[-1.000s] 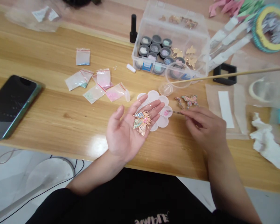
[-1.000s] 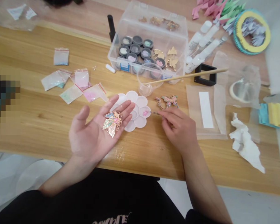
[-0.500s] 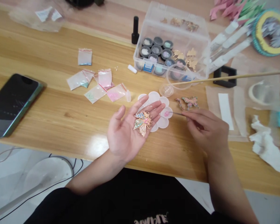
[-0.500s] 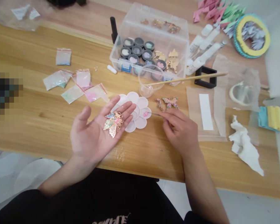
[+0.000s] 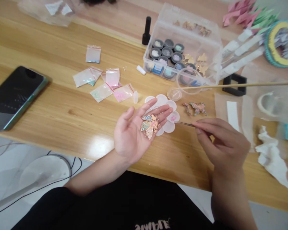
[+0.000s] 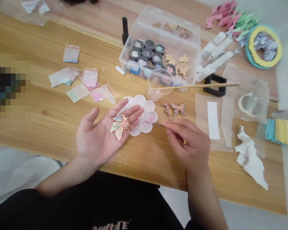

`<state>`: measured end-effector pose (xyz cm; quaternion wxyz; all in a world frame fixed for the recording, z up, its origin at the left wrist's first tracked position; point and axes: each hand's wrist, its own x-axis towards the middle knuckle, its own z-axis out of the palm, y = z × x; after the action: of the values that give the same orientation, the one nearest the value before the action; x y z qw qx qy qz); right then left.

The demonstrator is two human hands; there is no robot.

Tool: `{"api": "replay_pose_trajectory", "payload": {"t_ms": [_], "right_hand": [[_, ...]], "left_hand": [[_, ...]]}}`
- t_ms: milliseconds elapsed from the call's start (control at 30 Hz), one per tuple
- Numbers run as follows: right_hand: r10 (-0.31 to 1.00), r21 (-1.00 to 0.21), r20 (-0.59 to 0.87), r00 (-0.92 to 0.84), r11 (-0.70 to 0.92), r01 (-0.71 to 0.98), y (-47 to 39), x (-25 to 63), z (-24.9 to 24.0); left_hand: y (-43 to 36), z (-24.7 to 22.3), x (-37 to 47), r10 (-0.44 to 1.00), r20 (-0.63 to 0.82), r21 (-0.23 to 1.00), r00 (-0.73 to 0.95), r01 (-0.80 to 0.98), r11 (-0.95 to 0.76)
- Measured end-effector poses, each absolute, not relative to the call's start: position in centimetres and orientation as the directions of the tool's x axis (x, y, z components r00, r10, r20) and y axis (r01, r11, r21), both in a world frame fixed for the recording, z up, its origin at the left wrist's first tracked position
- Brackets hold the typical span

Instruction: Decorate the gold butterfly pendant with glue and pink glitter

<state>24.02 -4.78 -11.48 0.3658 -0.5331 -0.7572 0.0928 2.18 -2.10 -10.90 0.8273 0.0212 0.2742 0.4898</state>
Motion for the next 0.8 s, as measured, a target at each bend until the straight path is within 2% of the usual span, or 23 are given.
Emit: {"api": "replay_pose_trajectory", "payload": {"t_ms": [100,533,800], "right_hand": [[0.874,-0.559,0.455,-0.170,0.429,0.709,-5.3,23.3,-10.9],[0.856,-0.513,0.444,-0.267,0.486,0.708,-5.8,22.0,-11.0],[0.869,-0.511,0.423,-0.258,0.464,0.723,-5.9,21.9,-10.9]], "left_hand": [[-2.2,-11.0,2.3,0.823,-0.410,0.294,0.393,-0.797,0.528],[-2.5,-11.0,2.4,0.815,-0.319,0.300,0.485,-0.763,0.572],[-2.6,-11.0,2.4,0.800,-0.343,0.299,0.492,-0.750,0.590]]}}
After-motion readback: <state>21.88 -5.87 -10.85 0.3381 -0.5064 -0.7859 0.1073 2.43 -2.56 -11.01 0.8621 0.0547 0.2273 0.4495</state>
